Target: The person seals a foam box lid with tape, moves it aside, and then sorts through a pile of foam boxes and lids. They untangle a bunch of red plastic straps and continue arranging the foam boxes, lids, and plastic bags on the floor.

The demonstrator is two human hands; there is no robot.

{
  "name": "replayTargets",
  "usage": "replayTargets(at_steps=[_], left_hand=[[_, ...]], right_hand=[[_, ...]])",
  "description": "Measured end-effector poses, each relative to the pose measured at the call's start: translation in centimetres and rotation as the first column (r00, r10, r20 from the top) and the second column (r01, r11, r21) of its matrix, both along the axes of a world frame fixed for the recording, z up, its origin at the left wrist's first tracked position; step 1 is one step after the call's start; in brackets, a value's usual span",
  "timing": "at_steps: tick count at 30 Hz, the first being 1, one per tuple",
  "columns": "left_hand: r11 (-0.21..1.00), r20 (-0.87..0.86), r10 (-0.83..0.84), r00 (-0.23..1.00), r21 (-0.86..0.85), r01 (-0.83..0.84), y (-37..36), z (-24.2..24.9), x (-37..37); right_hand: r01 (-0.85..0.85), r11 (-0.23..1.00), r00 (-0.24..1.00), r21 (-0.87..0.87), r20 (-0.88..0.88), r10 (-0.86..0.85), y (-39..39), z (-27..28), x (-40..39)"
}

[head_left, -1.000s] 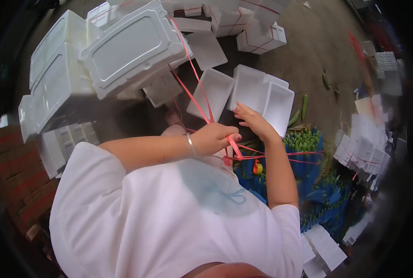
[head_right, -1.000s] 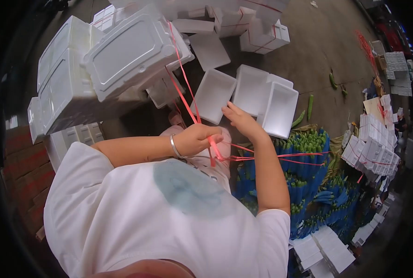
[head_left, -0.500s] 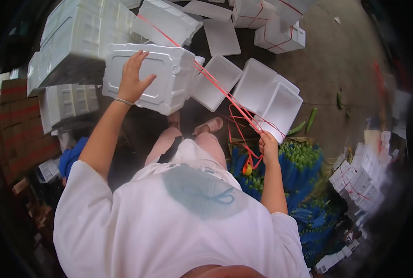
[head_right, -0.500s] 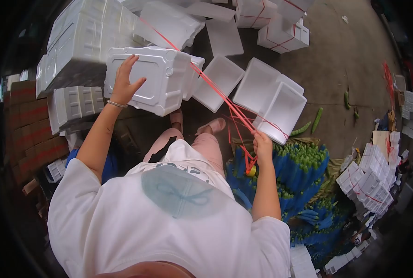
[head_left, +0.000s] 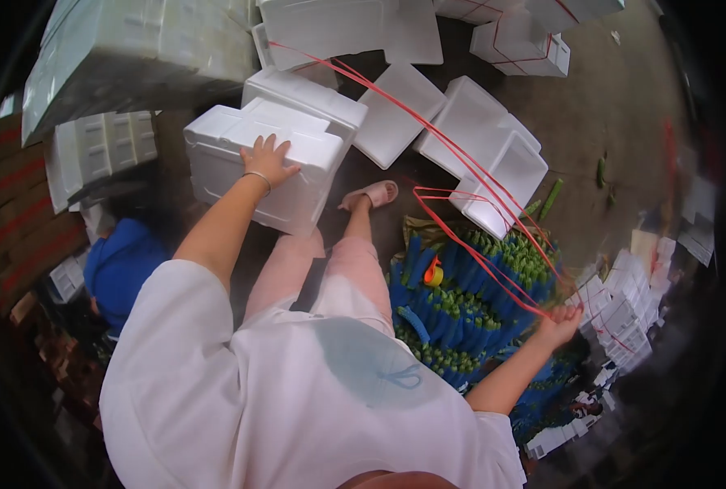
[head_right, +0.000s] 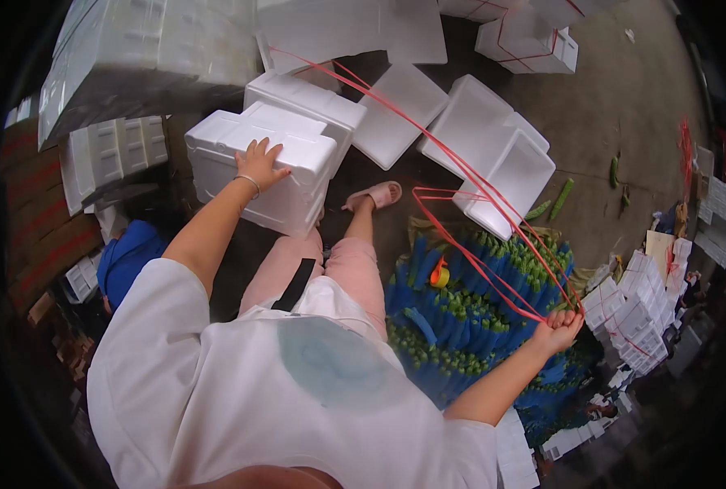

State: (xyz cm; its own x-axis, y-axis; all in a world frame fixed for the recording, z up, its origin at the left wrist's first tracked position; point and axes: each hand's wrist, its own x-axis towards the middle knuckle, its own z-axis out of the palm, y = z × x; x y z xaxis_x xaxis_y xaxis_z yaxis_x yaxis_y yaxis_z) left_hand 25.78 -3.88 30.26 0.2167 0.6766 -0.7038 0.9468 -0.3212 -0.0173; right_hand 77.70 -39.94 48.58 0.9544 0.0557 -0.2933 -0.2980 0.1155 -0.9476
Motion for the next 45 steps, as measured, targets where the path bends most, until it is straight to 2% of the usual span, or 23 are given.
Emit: replayTargets(at_steps=[5, 6, 8, 11, 13, 15, 17, 18, 20, 21, 22, 23, 24, 27, 30, 34, 36, 37, 38, 39, 40, 42, 45], left_hand=[[0.988, -0.054, -0.103, 0.993, -0.121, 0.096, 2.1, 1.2, -1.7], [0.986, 0.008, -0.050, 0.999, -0.161, 0.051, 3.1, -0.1, -2.8], [0.979, 0.077, 0.011, 0.997, -0.202, 0.005, 5.0, -2.4, -4.2], [0.952, 0.005, 0.046, 0.999, -0.303, -0.043, 6.5, -6.2, -5.6], [0.953, -0.042, -0.019, 0.999, -0.302, 0.005, 6.4, -6.8, -4.9], [0.952, -0.086, -0.081, 0.993, -0.301, 0.052, 5.6, -9.0, -5.5], [0.908, 0.203, -0.418, 0.886, 0.137, 0.397, 3.1, -13.2, -7.4], [0.913, 0.212, -0.408, 0.888, 0.130, 0.388, 3.2, -13.3, -7.3], [0.915, 0.334, -0.021, 0.942, -0.373, 0.152, 4.0, -12.9, -7.2], [0.934, 0.380, 0.004, 0.925, -0.333, 0.133, 4.0, -12.9, -7.8], [0.935, 0.372, 0.035, 0.928, -0.340, 0.101, 4.0, -12.3, -8.9], [0.926, 0.394, 0.087, 0.915, -0.371, 0.072, 4.2, -10.3, -9.9], [0.915, 0.415, 0.140, 0.899, -0.401, 0.043, 4.3, -8.2, -11.0], [0.905, 0.481, 0.129, 0.867, -0.414, 0.095, 3.9, -3.4, -13.8], [0.862, 0.410, 0.158, 0.898, -0.501, 0.078, 2.9, -1.0, -16.4], [0.855, 0.404, 0.337, 0.850, -0.509, -0.098, -0.6, -0.7, -18.8], [0.887, 0.494, 0.372, 0.786, -0.439, -0.144, -2.1, -0.8, -18.7], [0.886, 0.494, 0.384, 0.780, -0.436, -0.159, -2.6, -1.0, -18.6], [0.891, 0.522, 0.381, 0.763, -0.426, -0.154, -3.1, -1.0, -18.4], [0.897, 0.548, 0.379, 0.746, -0.417, -0.149, -3.6, -1.0, -18.1], [0.894, 0.548, 0.392, 0.739, -0.417, -0.164, -4.0, -0.9, -17.8], [0.895, 0.594, 0.394, 0.701, -0.423, -0.145, -4.7, -0.8, -17.1], [0.905, 0.613, 0.396, 0.684, -0.387, -0.177, -6.6, -1.2, -16.5]], right_hand=[[0.367, 0.918, 0.930, -0.152, 0.047, -0.364, -9.7, 3.2, 4.1], [0.333, 0.936, 0.940, -0.117, -0.040, -0.339, -13.2, 3.2, 5.7], [0.391, 0.855, 0.917, -0.341, 0.068, -0.393, -13.4, 2.7, 4.3], [0.254, 0.789, 0.920, -0.560, -0.112, -0.375, -15.3, 0.9, 3.8], [-0.046, 0.678, 0.897, -0.734, -0.329, -0.295, -16.6, -0.6, 2.7], [-0.229, 0.501, 0.751, -0.835, -0.479, -0.454, -16.4, -1.9, 1.6], [-0.453, 0.262, 0.754, -0.852, -0.523, -0.397, -15.3, -3.0, -1.2], [-0.549, 0.131, 0.742, -0.825, -0.554, -0.377, -13.9, -3.7, -2.3], [-0.642, -0.319, 0.765, -0.697, -0.606, -0.218, -12.4, -8.0, -2.5], [-0.516, -0.528, 0.728, -0.674, -0.670, 0.144, -9.4, -10.9, -3.6], [-0.308, -0.674, 0.527, -0.672, -0.710, 0.468, -3.8, -15.3, -5.7], [-0.404, -0.606, 0.410, -0.686, -0.727, 0.550, 2.7, -16.7, -8.8], [-0.595, -0.421, 0.342, -0.685, -0.690, 0.638, 7.6, -18.4, -11.9], [-0.869, -0.295, 0.035, -0.397, -0.644, 0.764, 20.9, -22.5, -20.3], [-0.680, -0.533, -0.305, -0.504, -0.467, 0.830, 30.8, -26.0, -28.0], [-0.416, -0.580, -0.680, -0.700, -0.183, 0.710, 37.2, -32.8, -37.5], [-0.500, -0.547, -0.540, -0.671, -0.252, 0.803, 36.6, -37.2, -42.6], [-0.492, -0.554, -0.553, -0.672, -0.250, 0.795, 36.6, -37.7, -44.3], [-0.787, -0.498, -0.272, -0.364, -0.520, 0.810, 36.7, -37.4, -45.7], [-0.970, -0.225, -0.064, -0.094, -0.791, 0.609, 36.6, -37.4, -46.7], [-0.966, -0.241, -0.075, -0.094, -0.791, 0.607, 35.8, -37.7, -47.0], [-0.970, 0.080, -0.184, 0.228, -0.912, 0.367, 33.2, -39.0, -47.2], [-0.769, 0.402, -0.262, 0.497, -0.819, 0.511, 28.1, -42.8, -45.9]])
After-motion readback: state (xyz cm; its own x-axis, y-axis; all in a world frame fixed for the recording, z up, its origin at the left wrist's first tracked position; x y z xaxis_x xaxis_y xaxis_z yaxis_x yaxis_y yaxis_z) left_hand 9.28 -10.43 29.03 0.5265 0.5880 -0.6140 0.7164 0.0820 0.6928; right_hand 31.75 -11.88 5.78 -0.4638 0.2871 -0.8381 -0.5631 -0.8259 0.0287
